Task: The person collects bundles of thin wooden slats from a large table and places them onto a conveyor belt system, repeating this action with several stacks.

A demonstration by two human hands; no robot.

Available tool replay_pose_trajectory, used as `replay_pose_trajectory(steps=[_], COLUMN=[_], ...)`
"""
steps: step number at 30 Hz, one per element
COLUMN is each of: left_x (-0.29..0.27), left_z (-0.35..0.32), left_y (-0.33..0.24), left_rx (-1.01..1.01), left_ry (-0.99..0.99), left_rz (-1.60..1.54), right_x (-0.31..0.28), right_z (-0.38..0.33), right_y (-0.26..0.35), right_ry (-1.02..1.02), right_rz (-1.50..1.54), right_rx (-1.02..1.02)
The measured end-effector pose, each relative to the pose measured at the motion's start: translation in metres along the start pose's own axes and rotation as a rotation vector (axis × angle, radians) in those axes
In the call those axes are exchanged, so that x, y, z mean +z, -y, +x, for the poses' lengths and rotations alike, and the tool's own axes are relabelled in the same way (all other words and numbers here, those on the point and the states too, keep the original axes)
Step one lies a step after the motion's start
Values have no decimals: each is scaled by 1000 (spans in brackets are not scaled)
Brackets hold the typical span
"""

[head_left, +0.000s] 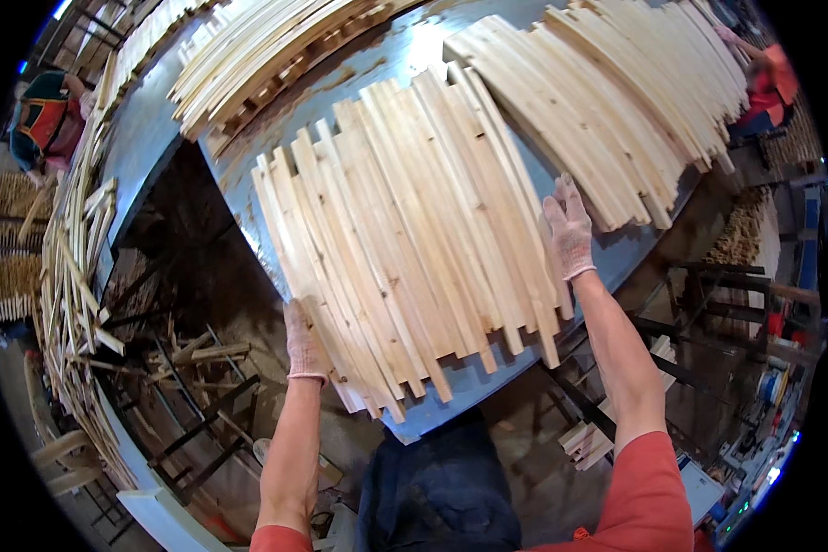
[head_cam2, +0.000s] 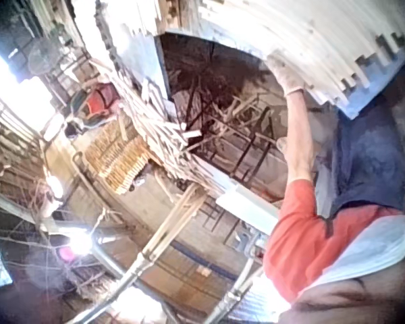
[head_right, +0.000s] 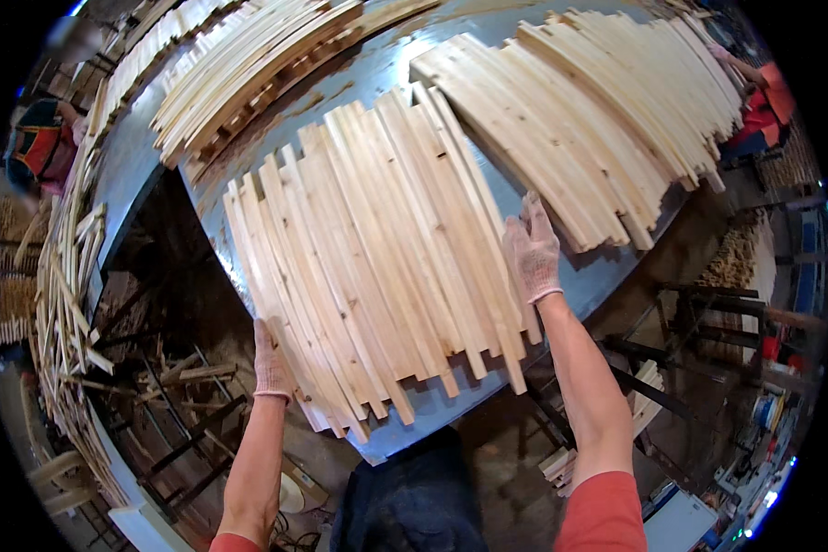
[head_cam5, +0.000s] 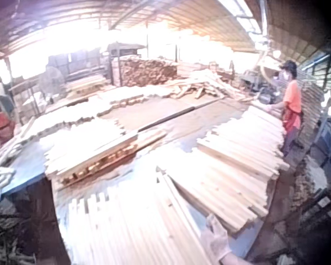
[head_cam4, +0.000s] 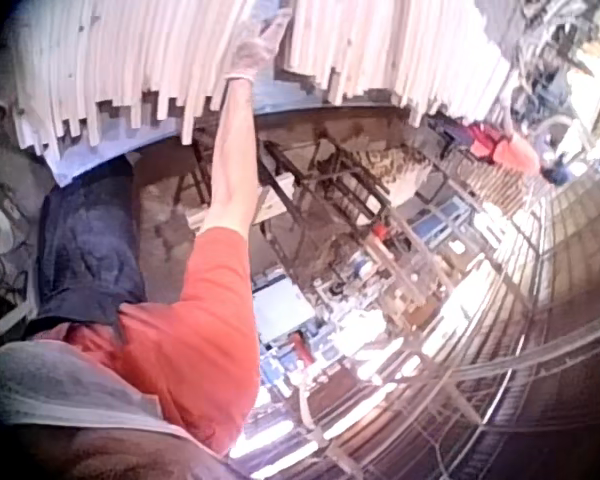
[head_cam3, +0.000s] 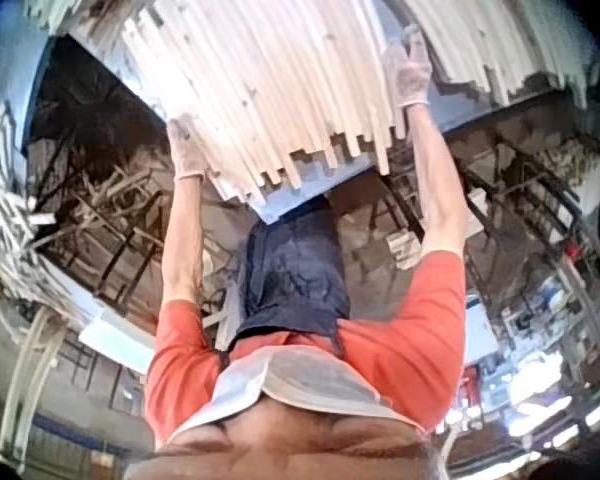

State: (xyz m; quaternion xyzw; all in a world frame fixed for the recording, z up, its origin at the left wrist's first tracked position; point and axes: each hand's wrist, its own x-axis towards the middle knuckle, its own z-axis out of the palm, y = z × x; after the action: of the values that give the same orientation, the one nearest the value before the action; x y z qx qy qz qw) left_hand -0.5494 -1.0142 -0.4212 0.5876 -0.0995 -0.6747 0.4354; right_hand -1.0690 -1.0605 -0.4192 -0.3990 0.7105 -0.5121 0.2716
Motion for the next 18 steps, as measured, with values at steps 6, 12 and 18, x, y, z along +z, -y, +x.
replay_pose_trajectory(steps=[6, 12, 18], left_x=[-1, -35, -89], left_z=[-8, -59, -109], left_y=[-3, -4, 4], left_rx=[76, -81, -195], left_ry=[-18, 85, 156], left_rz=[121, 138, 210], right_x=[7, 0, -12], right_z=[-20, -90, -160], right_y=[39, 71, 72], right_ry=[338, 511, 631], right_rz=[316, 261, 257], right_rx=[311, 552, 654])
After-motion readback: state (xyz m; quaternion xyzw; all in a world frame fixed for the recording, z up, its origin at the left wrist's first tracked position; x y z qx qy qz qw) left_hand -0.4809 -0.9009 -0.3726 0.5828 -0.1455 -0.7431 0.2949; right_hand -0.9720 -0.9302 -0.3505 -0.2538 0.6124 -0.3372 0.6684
